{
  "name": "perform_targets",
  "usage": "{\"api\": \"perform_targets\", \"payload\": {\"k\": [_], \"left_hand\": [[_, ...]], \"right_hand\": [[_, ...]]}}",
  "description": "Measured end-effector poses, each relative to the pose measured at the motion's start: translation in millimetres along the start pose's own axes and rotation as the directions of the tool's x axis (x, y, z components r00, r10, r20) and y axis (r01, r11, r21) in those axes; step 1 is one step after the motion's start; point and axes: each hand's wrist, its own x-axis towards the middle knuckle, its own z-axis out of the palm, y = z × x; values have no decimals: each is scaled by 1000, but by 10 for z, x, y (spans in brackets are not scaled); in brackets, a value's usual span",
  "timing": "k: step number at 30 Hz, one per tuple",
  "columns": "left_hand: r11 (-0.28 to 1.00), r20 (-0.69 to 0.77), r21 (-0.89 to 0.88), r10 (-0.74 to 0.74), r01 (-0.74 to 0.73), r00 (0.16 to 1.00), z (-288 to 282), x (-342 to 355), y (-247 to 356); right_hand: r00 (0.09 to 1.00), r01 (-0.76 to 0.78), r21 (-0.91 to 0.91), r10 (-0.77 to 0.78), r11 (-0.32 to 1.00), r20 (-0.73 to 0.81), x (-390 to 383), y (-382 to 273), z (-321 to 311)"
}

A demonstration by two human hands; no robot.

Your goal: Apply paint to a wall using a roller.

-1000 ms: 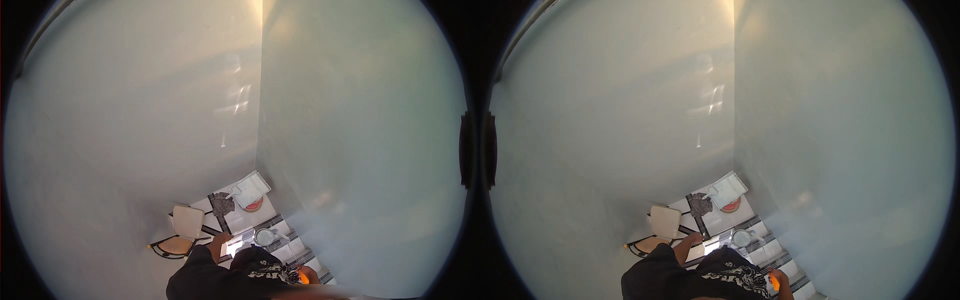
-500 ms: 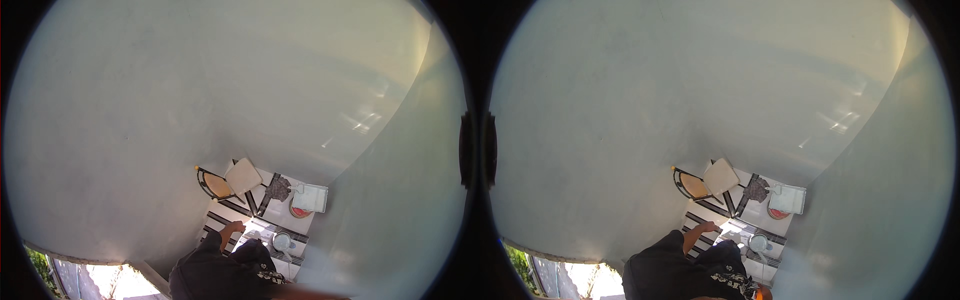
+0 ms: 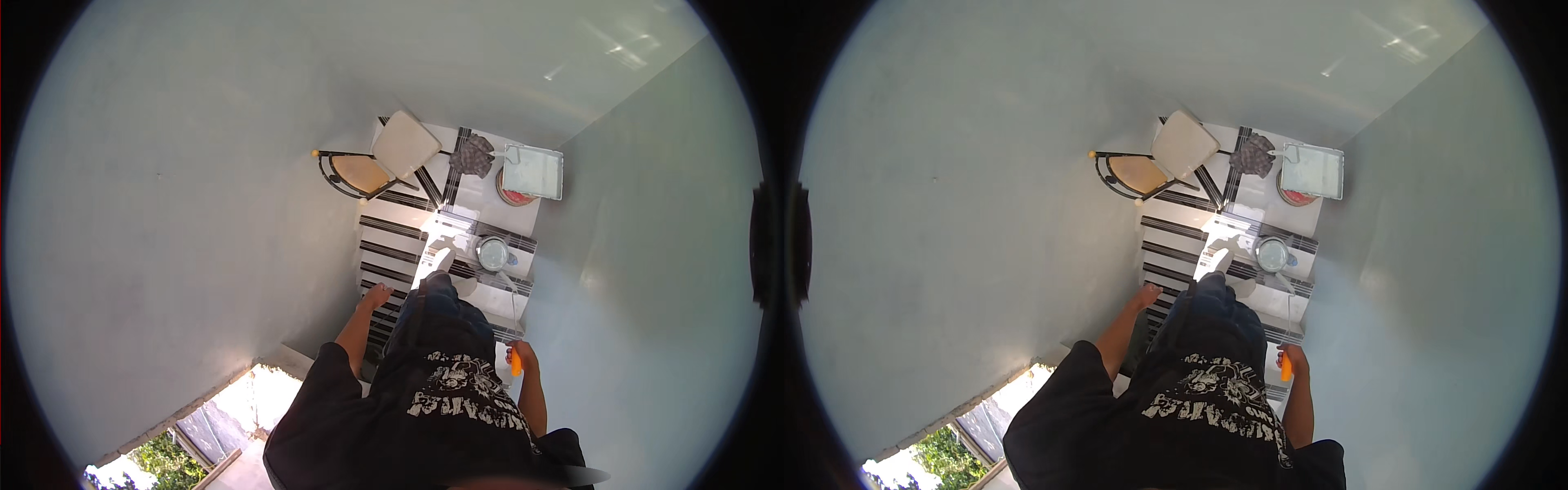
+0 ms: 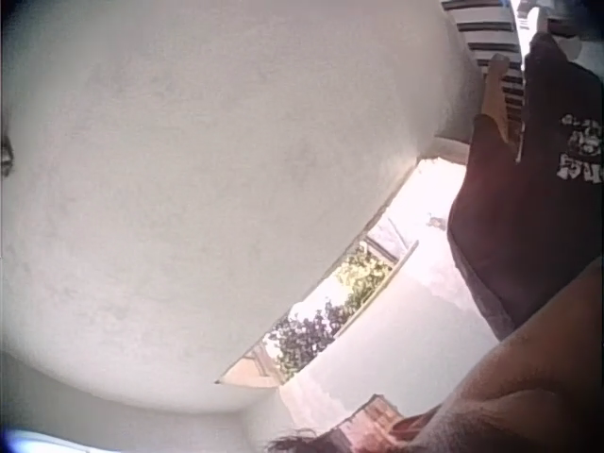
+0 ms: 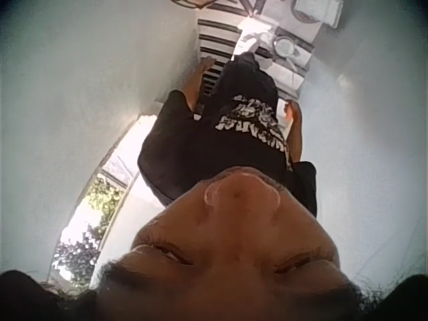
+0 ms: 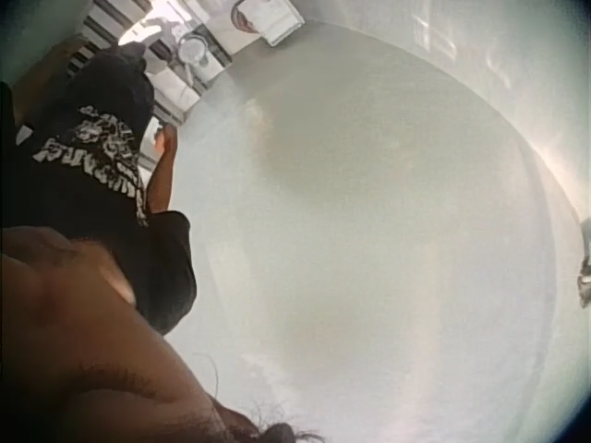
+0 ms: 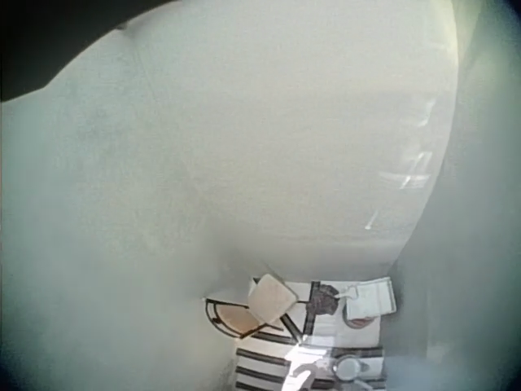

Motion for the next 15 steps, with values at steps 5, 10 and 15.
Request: {"api": "perform_targets", "payload": {"k": [5,10,15], "left_hand": [[992,76,-127,16,-6,997,133,160,33],[973,4,-232,20,-18,1000,211,128,-207],[985,75,-173,-11,24,997,-112,-51,-512]], "right_hand": [[998,-68,32,68,997,20,30,-61,66],[996,-83,44,85,996,-41,205,-184,26],[994,-62,61,67,996,-86,500,-192,40]]}}
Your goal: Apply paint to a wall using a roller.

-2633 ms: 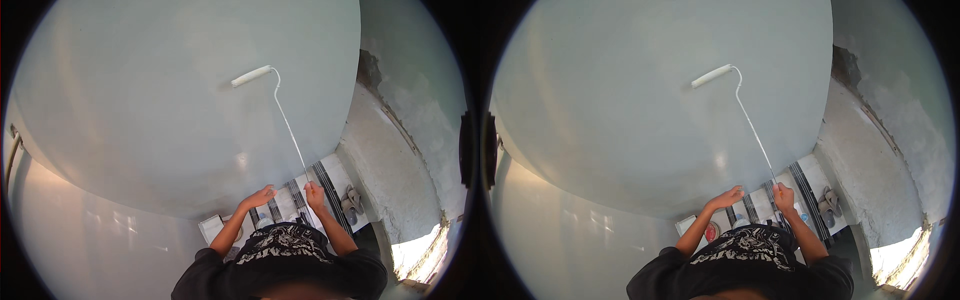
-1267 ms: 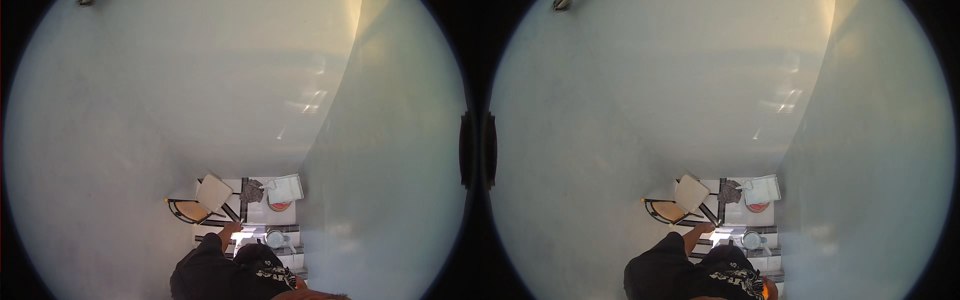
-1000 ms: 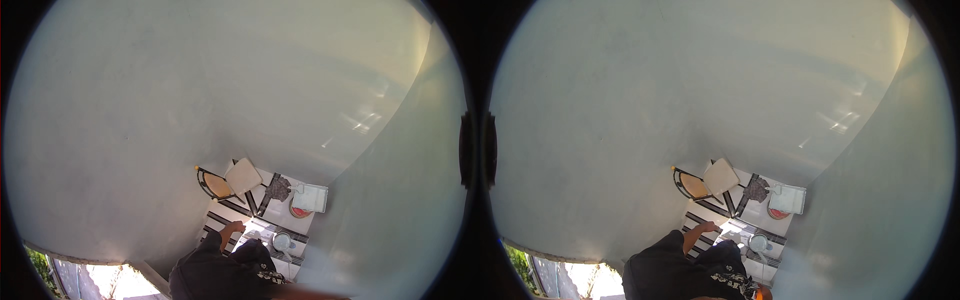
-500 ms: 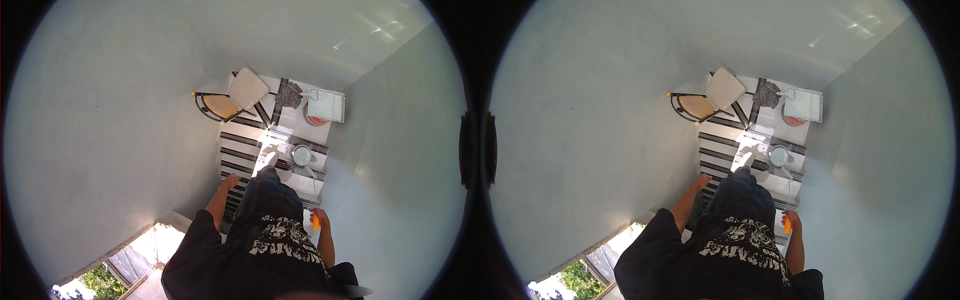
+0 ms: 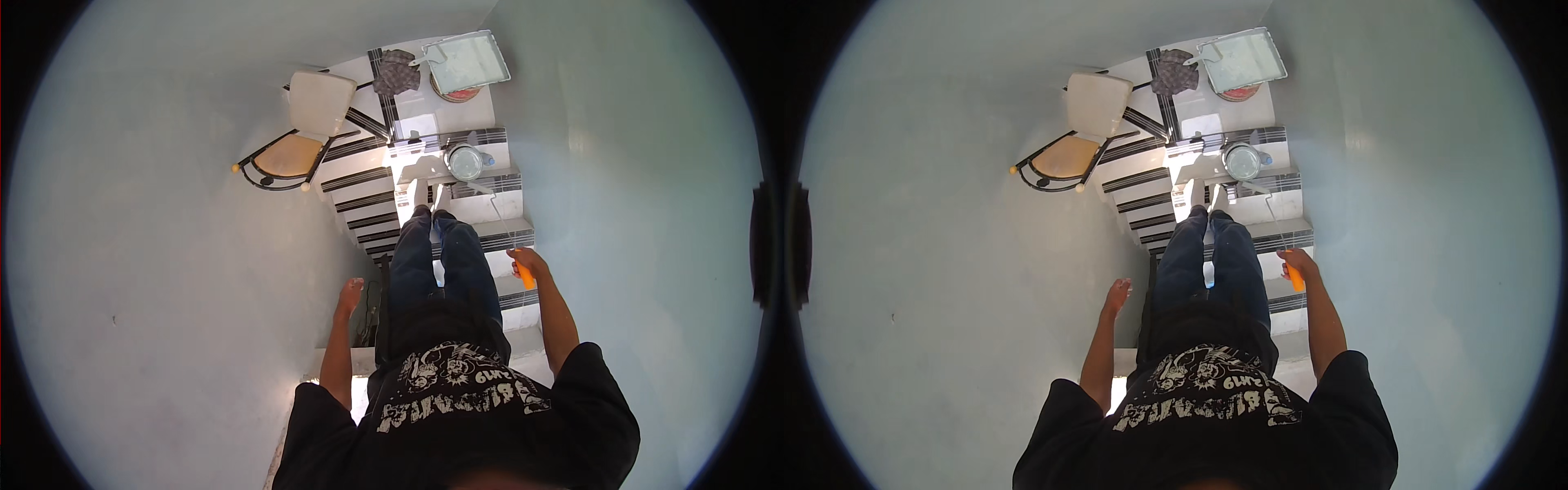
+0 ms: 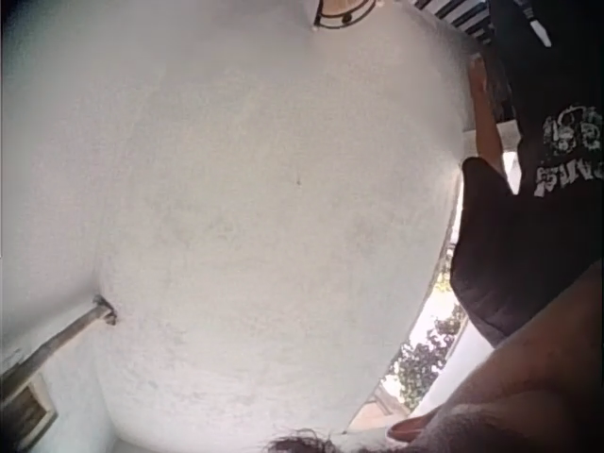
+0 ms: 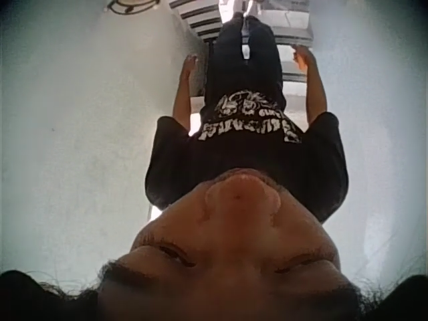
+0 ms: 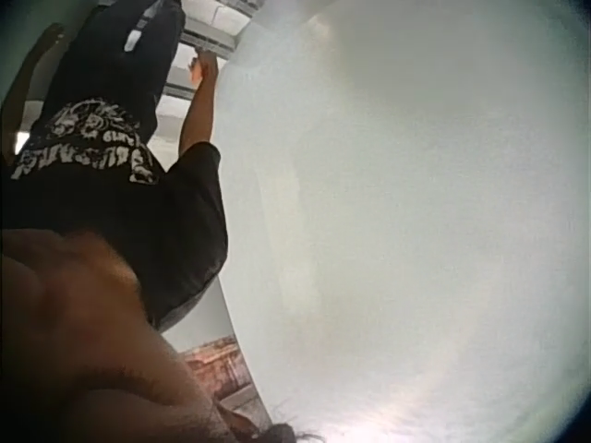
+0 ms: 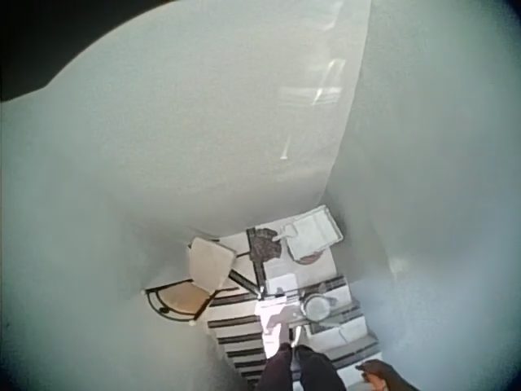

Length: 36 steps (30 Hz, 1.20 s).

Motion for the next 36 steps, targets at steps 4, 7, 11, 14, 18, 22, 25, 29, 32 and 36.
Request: {"api": "perform_targets", "payload": {"k": [4,7,11,14,18,22,25,29,32,36], "left_hand": [[970,-3,-166,-181,179,983,-66,-163,-86],[945,33,-132,-298,300,954,88,-168,-213],[918,49,-168,-357,360,933,289,-499,-773],[915,118,-92,-381,392,917,486,-583,-733],[902,124,-113,-403,417,907,416,-438,-471],[919,62,-268,-283,289,957,181,-140,-378],[922,-23,-300,-264,245,964,-35,-32,-320],[864,-64,-180,-488,471,871,-247,141,-292],[750,-51,-219,-647,624,760,-357,338,-415],[711,-56,-384,-655,590,753,-429,670,-582]], "right_hand": [[992,126,-50,-127,991,-17,393,49,172],[984,118,-70,-127,991,-126,686,-29,288],[981,137,-53,-143,989,-134,835,-30,561],[981,134,15,-130,991,-141,826,-10,490],[986,130,-48,-135,990,-98,652,-60,302],[987,154,-21,-155,988,-30,324,-410,220],[989,149,90,-149,985,-7,23,-766,287],[974,175,319,-211,932,80,-307,-1326,336],[934,308,379,-353,872,51,-434,-1807,518],[867,411,491,-496,768,49,-184,-2478,637]]}}
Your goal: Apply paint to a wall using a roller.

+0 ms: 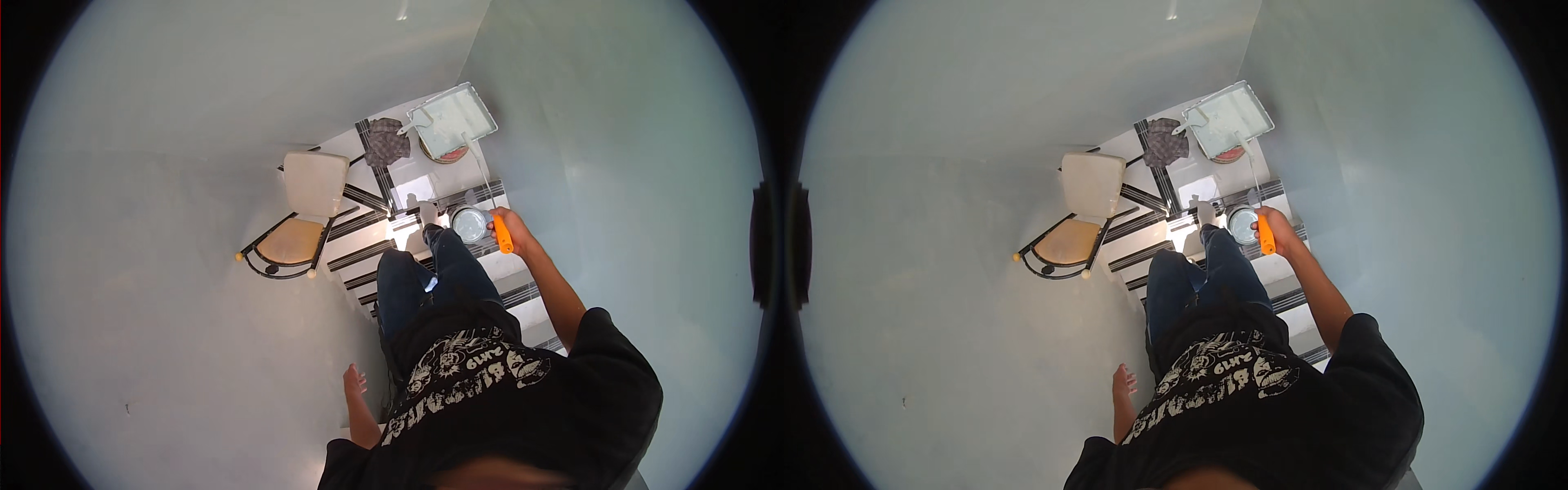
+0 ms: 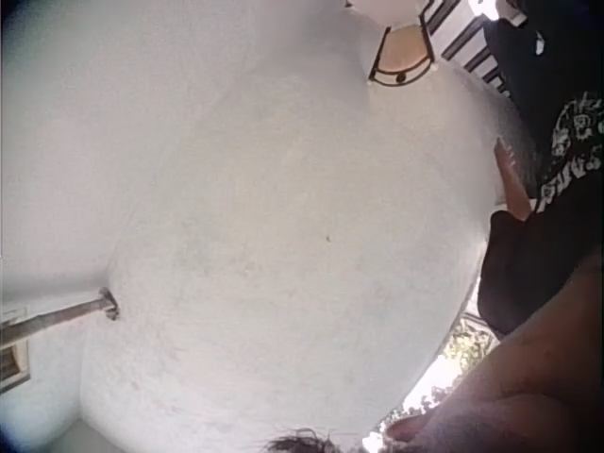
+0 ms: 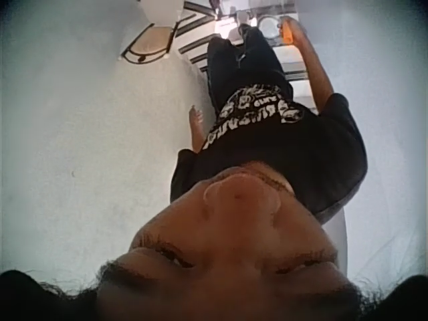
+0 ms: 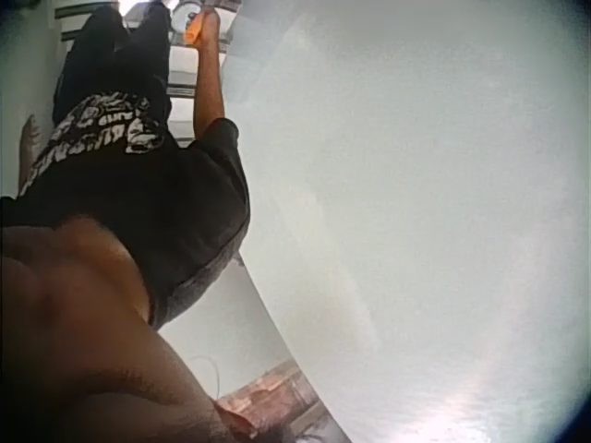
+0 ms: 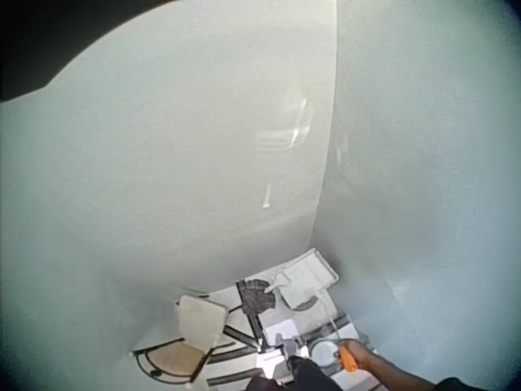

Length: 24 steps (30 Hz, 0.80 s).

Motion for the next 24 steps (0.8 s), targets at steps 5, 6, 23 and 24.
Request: {"api": "perform_targets", "payload": {"k": [5,6,23,24], "left_hand": [[999,-71,34,-11,13,997,306,38,351],[988,36,153,24,-29,999,382,-87,390],[870,-5,492,-15,16,1000,428,-847,853],[848,22,529,12,-22,1000,372,-832,888]], "right_hand": [[975,220,96,-220,971,-4,1238,-322,505],[965,261,75,-259,962,-35,1474,-369,626],[757,252,-29,-215,967,-617,3948,-1239,1920],[782,249,15,-192,968,-593,3893,-1253,1974]]}}
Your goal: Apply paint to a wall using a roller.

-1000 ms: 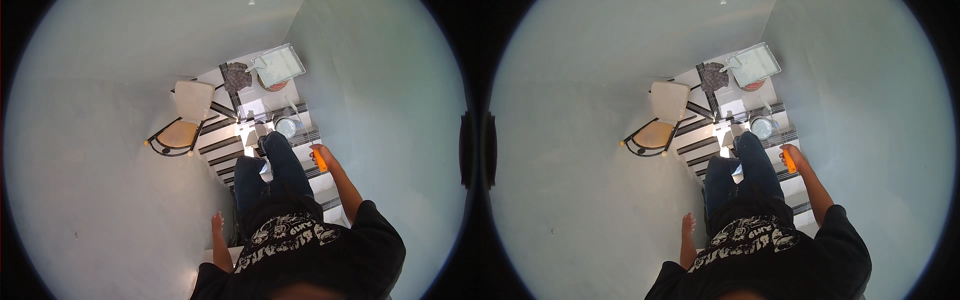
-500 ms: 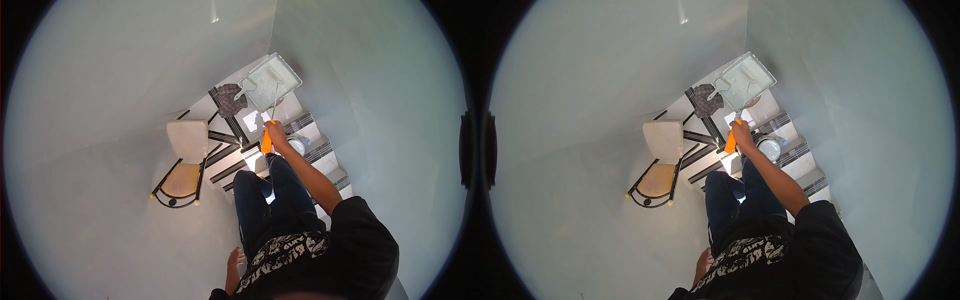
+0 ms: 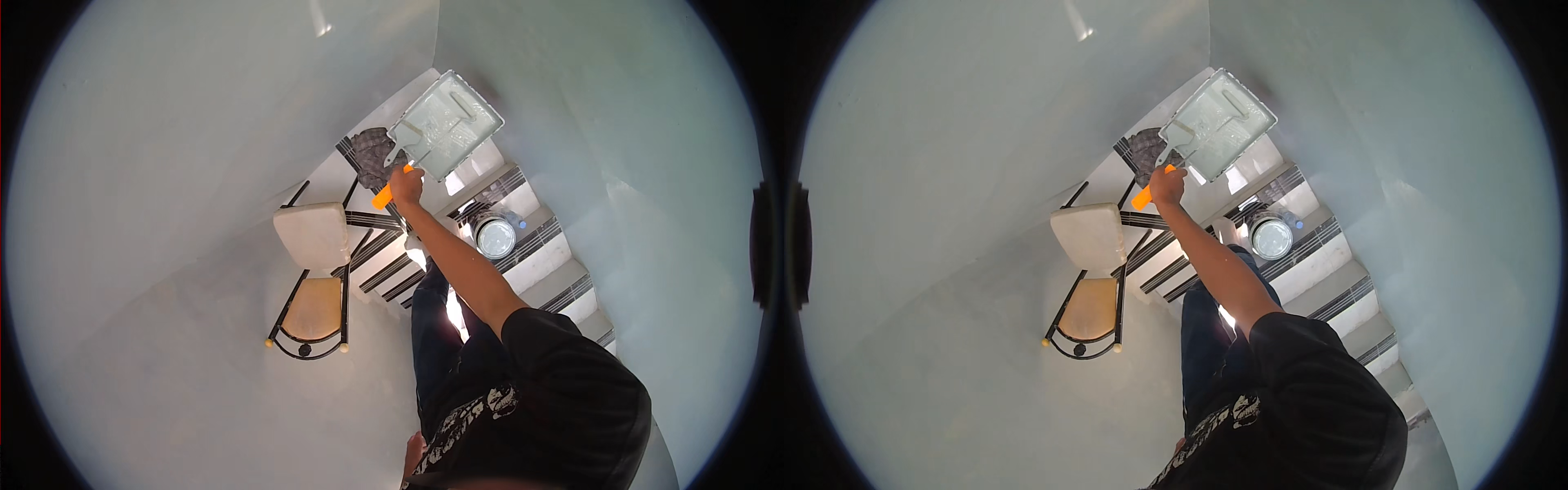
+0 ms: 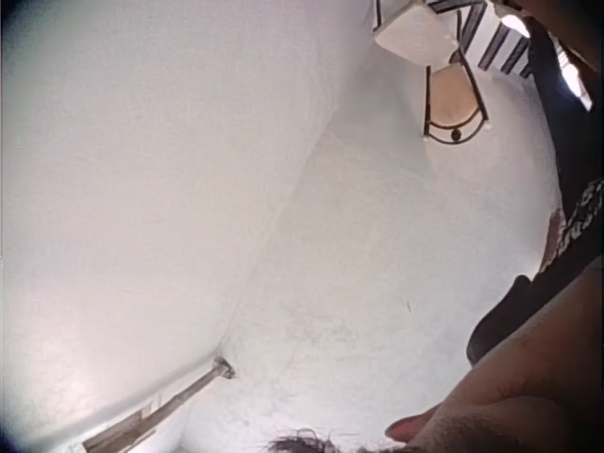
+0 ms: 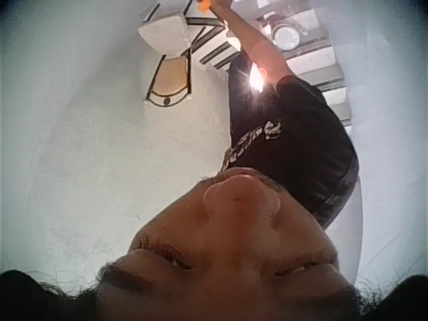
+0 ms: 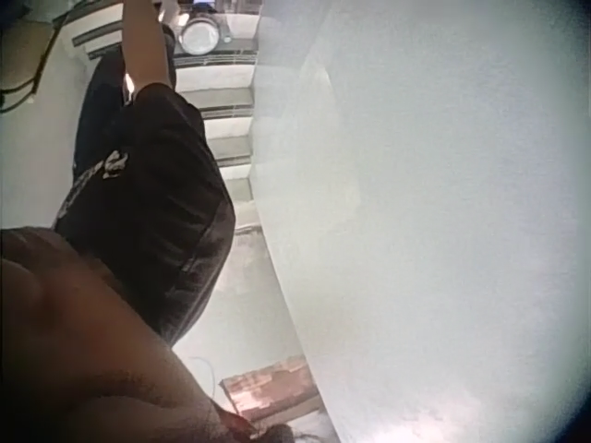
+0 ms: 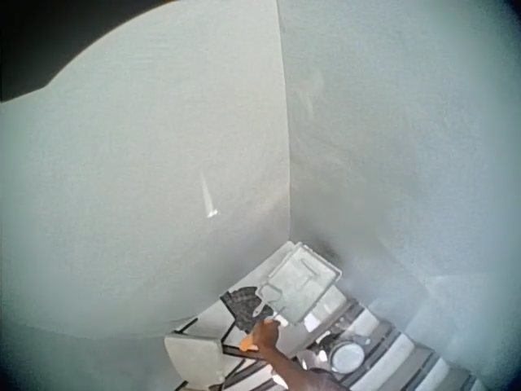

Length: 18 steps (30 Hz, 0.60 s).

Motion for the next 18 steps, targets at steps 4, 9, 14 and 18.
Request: {"api": "perform_targets", "payload": {"k": [4,9,14,18], "left_hand": [[979,84,150,127,-139,988,-32,-148,-54],[924,-45,-343,-195,168,980,-21,-44,-285],[975,63,-136,-169,176,984,78,-161,-424],[968,99,-183,-157,173,983,315,-144,-631]], "right_hand": [[999,3,-88,-7,996,-42,182,-10,213],[992,37,-151,-54,988,-115,357,4,184],[994,63,-172,-77,983,-75,241,122,228],[999,18,-125,-14,992,38,-39,335,123]]}}
